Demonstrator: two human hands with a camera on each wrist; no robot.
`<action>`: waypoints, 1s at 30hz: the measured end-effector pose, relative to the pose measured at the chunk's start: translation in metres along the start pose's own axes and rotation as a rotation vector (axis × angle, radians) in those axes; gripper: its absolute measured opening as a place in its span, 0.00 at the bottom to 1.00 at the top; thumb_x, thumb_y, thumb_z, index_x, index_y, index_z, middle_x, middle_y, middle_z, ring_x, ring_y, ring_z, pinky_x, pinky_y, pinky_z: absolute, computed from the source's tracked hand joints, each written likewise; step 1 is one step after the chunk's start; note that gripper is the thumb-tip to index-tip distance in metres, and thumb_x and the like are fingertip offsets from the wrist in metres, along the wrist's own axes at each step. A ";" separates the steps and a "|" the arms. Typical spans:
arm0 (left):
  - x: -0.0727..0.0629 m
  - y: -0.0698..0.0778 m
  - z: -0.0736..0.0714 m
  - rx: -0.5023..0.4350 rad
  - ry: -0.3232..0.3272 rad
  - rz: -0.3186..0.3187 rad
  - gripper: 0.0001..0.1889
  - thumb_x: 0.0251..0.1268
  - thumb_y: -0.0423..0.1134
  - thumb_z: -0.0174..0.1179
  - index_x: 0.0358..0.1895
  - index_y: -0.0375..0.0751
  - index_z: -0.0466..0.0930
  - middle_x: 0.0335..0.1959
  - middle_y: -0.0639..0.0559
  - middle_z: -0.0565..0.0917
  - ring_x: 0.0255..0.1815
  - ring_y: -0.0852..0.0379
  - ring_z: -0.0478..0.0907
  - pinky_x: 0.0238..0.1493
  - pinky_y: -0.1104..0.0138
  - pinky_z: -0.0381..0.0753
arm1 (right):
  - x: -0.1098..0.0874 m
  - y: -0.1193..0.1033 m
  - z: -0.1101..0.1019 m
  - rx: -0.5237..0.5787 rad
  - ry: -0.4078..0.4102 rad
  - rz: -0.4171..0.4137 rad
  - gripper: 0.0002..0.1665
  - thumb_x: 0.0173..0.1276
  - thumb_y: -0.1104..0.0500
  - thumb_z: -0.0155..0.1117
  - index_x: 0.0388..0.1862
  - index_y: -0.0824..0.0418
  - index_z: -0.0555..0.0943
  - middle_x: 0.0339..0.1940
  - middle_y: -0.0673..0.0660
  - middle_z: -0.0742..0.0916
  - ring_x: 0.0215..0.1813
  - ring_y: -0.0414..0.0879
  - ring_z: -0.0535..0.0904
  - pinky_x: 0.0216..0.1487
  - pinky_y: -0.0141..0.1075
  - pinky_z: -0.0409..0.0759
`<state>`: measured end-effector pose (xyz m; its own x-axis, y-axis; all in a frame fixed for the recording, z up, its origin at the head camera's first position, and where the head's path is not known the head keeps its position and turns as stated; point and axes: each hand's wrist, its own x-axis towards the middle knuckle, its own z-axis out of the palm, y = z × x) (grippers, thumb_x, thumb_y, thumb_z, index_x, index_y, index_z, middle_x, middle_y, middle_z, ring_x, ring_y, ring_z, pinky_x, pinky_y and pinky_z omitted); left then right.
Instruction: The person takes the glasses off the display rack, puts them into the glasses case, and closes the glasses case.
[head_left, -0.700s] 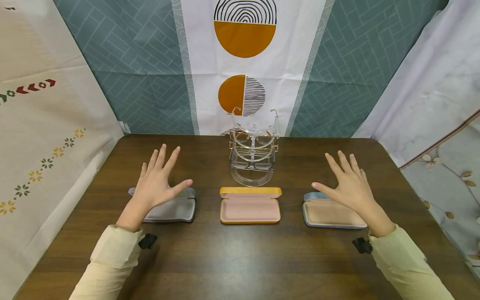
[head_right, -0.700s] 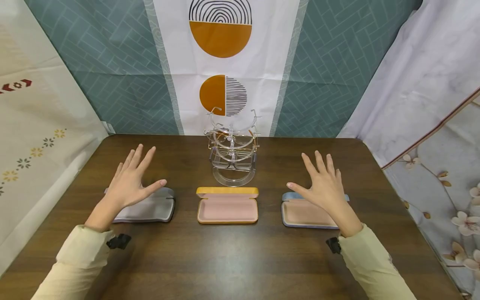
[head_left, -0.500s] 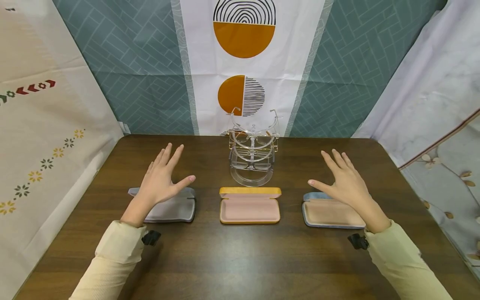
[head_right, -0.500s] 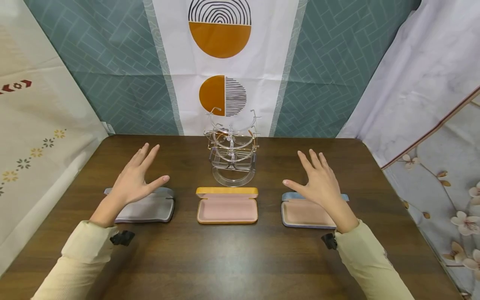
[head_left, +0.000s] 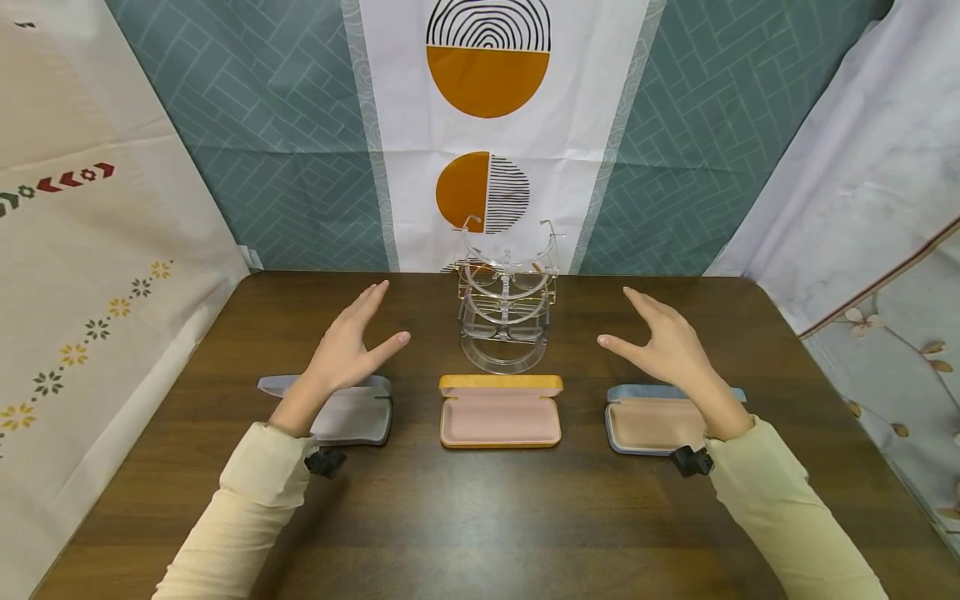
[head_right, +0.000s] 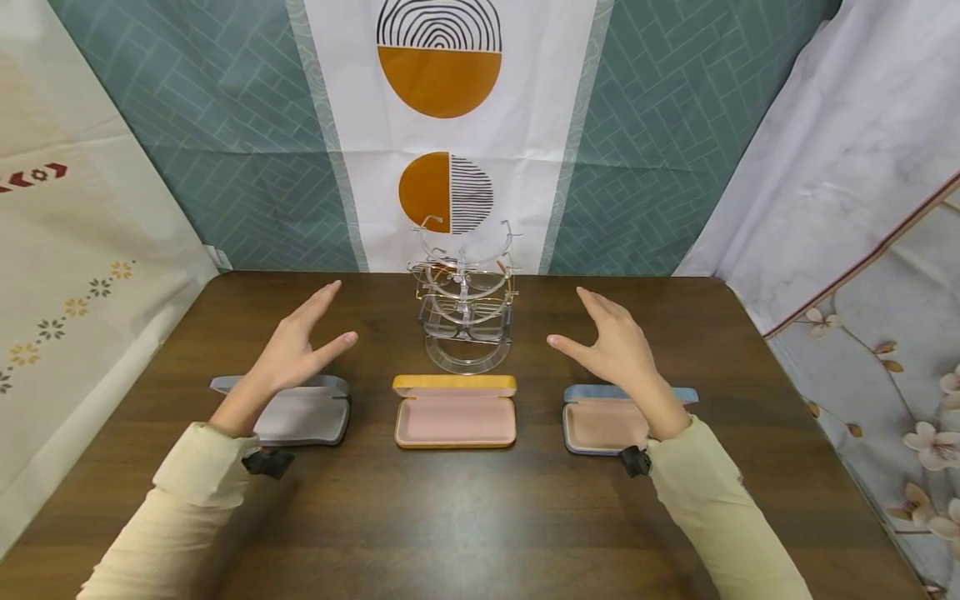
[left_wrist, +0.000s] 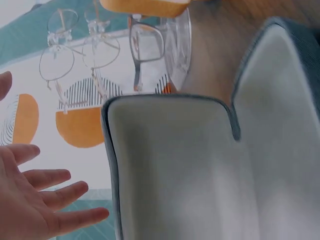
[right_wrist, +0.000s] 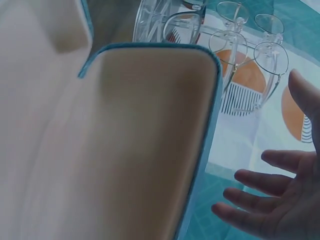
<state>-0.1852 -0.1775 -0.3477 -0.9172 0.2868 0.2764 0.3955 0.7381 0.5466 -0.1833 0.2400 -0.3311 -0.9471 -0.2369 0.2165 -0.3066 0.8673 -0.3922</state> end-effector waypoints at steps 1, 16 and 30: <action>0.002 0.001 0.001 -0.008 0.012 0.009 0.41 0.59 0.58 0.54 0.72 0.46 0.47 0.70 0.40 0.53 0.68 0.40 0.52 0.61 0.43 0.54 | 0.002 -0.001 0.000 0.010 0.002 0.004 0.50 0.57 0.38 0.61 0.69 0.64 0.58 0.65 0.68 0.66 0.64 0.66 0.60 0.58 0.60 0.57; 0.028 0.018 0.015 -0.209 0.134 0.038 0.32 0.61 0.41 0.58 0.67 0.35 0.59 0.61 0.39 0.68 0.58 0.42 0.67 0.49 0.48 0.71 | 0.030 -0.017 0.004 0.213 0.051 0.008 0.38 0.62 0.44 0.59 0.65 0.64 0.66 0.56 0.67 0.76 0.58 0.60 0.70 0.53 0.54 0.68; 0.051 0.034 0.027 -0.366 0.223 -0.020 0.22 0.61 0.35 0.57 0.58 0.31 0.70 0.44 0.37 0.79 0.46 0.44 0.76 0.45 0.56 0.75 | 0.050 -0.034 0.007 0.399 0.090 0.086 0.32 0.64 0.46 0.58 0.61 0.63 0.72 0.48 0.63 0.82 0.52 0.56 0.74 0.51 0.52 0.70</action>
<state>-0.2198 -0.1215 -0.3362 -0.9082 0.1061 0.4049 0.4053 0.4653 0.7869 -0.2210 0.1958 -0.3134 -0.9643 -0.1166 0.2378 -0.2561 0.6401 -0.7244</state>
